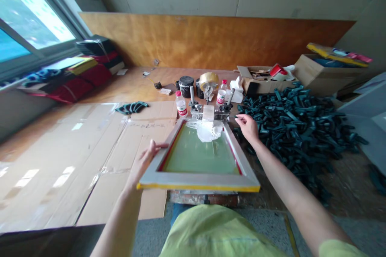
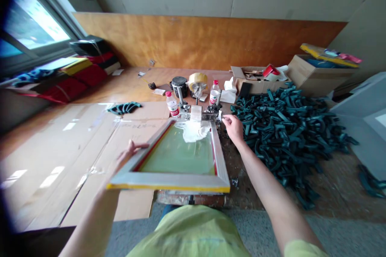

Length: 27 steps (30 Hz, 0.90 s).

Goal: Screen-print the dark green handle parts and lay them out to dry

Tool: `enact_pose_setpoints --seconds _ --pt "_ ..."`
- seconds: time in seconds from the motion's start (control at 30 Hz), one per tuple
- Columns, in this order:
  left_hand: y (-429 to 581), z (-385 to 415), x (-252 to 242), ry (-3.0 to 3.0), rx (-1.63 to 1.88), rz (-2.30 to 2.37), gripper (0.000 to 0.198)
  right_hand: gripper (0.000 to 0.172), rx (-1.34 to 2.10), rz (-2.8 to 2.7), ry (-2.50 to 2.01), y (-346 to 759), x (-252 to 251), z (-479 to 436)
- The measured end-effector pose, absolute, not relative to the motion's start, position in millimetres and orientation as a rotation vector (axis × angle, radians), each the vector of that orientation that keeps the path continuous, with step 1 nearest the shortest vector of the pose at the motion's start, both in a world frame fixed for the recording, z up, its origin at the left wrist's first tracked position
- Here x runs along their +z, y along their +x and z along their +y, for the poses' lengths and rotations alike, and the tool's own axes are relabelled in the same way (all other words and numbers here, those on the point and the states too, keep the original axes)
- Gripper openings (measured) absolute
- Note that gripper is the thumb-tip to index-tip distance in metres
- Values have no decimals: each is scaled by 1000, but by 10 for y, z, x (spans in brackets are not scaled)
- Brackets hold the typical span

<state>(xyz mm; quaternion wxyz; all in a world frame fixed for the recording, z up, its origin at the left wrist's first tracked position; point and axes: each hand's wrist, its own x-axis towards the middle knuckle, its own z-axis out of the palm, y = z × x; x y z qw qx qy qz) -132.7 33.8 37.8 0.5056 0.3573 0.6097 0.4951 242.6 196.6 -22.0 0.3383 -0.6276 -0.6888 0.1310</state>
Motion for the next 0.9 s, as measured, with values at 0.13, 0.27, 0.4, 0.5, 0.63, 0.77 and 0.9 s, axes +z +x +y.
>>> enact_pose_setpoints --seconds 0.13,0.27,0.4,0.5,0.63,0.77,0.9 --pt "-1316 -7 -288 763 978 1484 87 57 206 -2091 -1332 1884 -2 2098" --pt "-1238 -39 -720 787 1009 1548 98 53 132 -2425 -1394 1424 19 2139" --pt "-1261 -27 -836 769 981 1512 89 26 183 -2533 -1558 1341 -24 2148" --pt "-1288 -37 -848 740 967 1496 86 13 239 -2603 -1516 1361 -110 2092" --pt "-1296 -45 -875 733 966 1511 84 17 275 -2657 -1300 1427 -252 1834" --pt "-1285 -52 -893 727 986 1491 81 33 401 -2760 -977 1651 -228 1529" --pt "-1257 -60 -878 706 1005 1493 81 32 538 -2858 -863 1828 -89 1535"
